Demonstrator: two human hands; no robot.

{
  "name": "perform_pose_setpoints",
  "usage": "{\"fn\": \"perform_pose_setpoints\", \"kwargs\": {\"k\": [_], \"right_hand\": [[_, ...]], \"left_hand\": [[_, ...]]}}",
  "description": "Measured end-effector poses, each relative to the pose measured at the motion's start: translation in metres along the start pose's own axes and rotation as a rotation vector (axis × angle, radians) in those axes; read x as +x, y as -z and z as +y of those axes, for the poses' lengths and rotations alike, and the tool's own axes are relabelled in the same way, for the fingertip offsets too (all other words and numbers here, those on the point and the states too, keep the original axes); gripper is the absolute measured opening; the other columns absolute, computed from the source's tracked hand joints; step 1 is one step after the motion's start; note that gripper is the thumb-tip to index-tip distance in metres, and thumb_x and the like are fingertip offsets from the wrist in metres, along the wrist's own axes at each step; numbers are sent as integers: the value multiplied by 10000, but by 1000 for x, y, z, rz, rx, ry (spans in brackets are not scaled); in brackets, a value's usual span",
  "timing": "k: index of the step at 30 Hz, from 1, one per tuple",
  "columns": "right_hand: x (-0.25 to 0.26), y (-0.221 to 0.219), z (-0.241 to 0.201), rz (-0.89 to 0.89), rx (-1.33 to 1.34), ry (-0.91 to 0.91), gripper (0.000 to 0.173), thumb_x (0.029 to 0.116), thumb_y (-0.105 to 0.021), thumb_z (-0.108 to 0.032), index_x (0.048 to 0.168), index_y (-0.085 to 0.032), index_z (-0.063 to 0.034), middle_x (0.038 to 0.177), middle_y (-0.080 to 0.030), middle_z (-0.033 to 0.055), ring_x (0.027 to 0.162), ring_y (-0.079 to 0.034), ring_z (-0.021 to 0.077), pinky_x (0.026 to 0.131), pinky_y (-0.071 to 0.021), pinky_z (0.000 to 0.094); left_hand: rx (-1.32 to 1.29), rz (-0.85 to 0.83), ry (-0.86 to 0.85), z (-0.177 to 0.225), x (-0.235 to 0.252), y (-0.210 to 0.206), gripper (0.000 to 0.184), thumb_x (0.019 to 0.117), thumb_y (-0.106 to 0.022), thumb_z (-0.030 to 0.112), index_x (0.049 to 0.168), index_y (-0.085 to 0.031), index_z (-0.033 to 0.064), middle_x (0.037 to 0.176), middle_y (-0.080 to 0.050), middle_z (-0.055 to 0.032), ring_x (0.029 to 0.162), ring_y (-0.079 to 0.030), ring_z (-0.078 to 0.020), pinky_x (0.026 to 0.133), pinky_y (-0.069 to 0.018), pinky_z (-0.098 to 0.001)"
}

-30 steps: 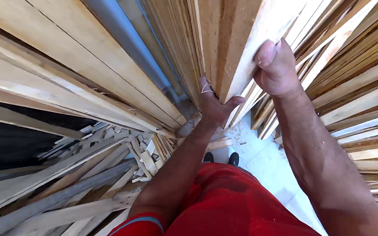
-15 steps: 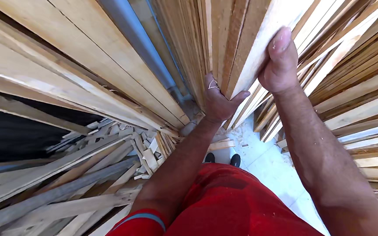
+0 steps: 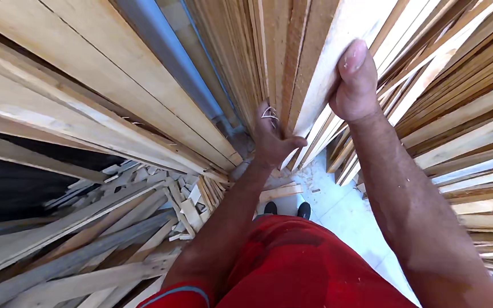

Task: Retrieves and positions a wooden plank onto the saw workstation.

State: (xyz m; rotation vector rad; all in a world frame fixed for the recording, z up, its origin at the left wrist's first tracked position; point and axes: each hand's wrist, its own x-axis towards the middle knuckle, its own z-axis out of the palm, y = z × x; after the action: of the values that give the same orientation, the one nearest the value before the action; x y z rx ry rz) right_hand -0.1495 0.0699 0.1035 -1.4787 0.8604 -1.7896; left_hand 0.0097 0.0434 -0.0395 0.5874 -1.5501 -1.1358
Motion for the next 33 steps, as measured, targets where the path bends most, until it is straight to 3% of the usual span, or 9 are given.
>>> {"fn": "perform_pose_setpoints", "kwargs": {"k": [5, 9, 13, 17, 21, 26, 28, 31, 33], "right_hand": [[2, 1, 1, 9, -11, -15, 651, 876, -685, -658, 1194, -544, -107, 988, -723, -64, 929, -719, 79, 851, -633, 345], [5, 1, 3, 6, -7, -2, 646, 893, -682, -633, 1207, -527, -91, 1000, -717, -53, 946, -713, 82, 867, -627, 349], [7, -1, 4, 22, -15, -7, 703, 883, -677, -657, 1242, -495, -80, 1024, -704, -48, 962, -705, 85, 874, -623, 352], [8, -2, 5, 25, -18, -4, 685, 881, -676, -663, 1229, -500, -99, 1006, -708, -67, 944, -709, 73, 861, -626, 342], [9, -2, 6, 22, -12, 7, 612, 891, -682, -637, 1190, -537, -122, 989, -719, -80, 932, -714, 64, 847, -629, 331], [0, 2, 4, 3, 26, -15, 616, 874, -692, -654, 1215, -559, -159, 1039, -727, -63, 982, -713, 94, 875, -624, 369], [-10, 6, 1, 18, 28, -49, 600, 856, -690, -681, 1218, -565, -220, 1034, -728, -97, 965, -707, 66, 846, -622, 334], [-29, 13, -4, 6, 32, -43, 469, 882, -676, -643, 1222, -653, -321, 1098, -743, -145, 1021, -698, 9, 888, -604, 263], [-46, 23, -6, 16, 47, -75, 414, 890, -684, -604, 1219, -692, -352, 1141, -743, -159, 1064, -682, -18, 925, -586, 235]], "left_hand": [[176, -146, 181, -57, -36, 34, 1344, 629, -731, 863, 1555, -307, -13, 1557, -426, -216, 1438, -439, -263, 1180, -405, -436], [346, -267, 547, -87, -49, 35, 1287, 602, -984, 412, 1620, -252, 124, 1622, -346, -198, 1478, -389, -320, 1182, -391, -530], [488, -320, 704, -103, -53, 19, 1354, 601, -995, 379, 1631, -171, 72, 1563, -419, -231, 1411, -477, -341, 1143, -441, -539], [523, -309, 736, -105, -55, 9, 1224, 626, -992, 357, 1568, -283, 29, 1338, -627, -220, 1249, -622, -327, 1067, -504, -553], [583, -293, 730, -116, -60, 6, 1195, 621, -988, 401, 1538, -337, -2, 1331, -630, -227, 1240, -627, -334, 1067, -502, -556], [546, -239, 736, -124, -70, 1, 1345, 594, -1005, 382, 1611, -186, 58, 1376, -601, -224, 1252, -619, -334, 1070, -506, -544], [519, -238, 759, -118, -70, 0, 1239, 621, -995, 381, 1573, -280, 38, 1300, -640, -227, 1202, -641, -341, 1045, -517, -556], [483, -209, 688, -116, -74, 0, 1220, 606, -1001, 369, 1560, -320, 28, 1384, -603, -217, 1270, -607, -330, 1091, -489, -544], [444, -202, 640, -123, -81, -2, 1290, 579, -1009, 379, 1591, -277, 58, 1567, -443, -177, 1388, -509, -299, 1148, -449, -496]]}}
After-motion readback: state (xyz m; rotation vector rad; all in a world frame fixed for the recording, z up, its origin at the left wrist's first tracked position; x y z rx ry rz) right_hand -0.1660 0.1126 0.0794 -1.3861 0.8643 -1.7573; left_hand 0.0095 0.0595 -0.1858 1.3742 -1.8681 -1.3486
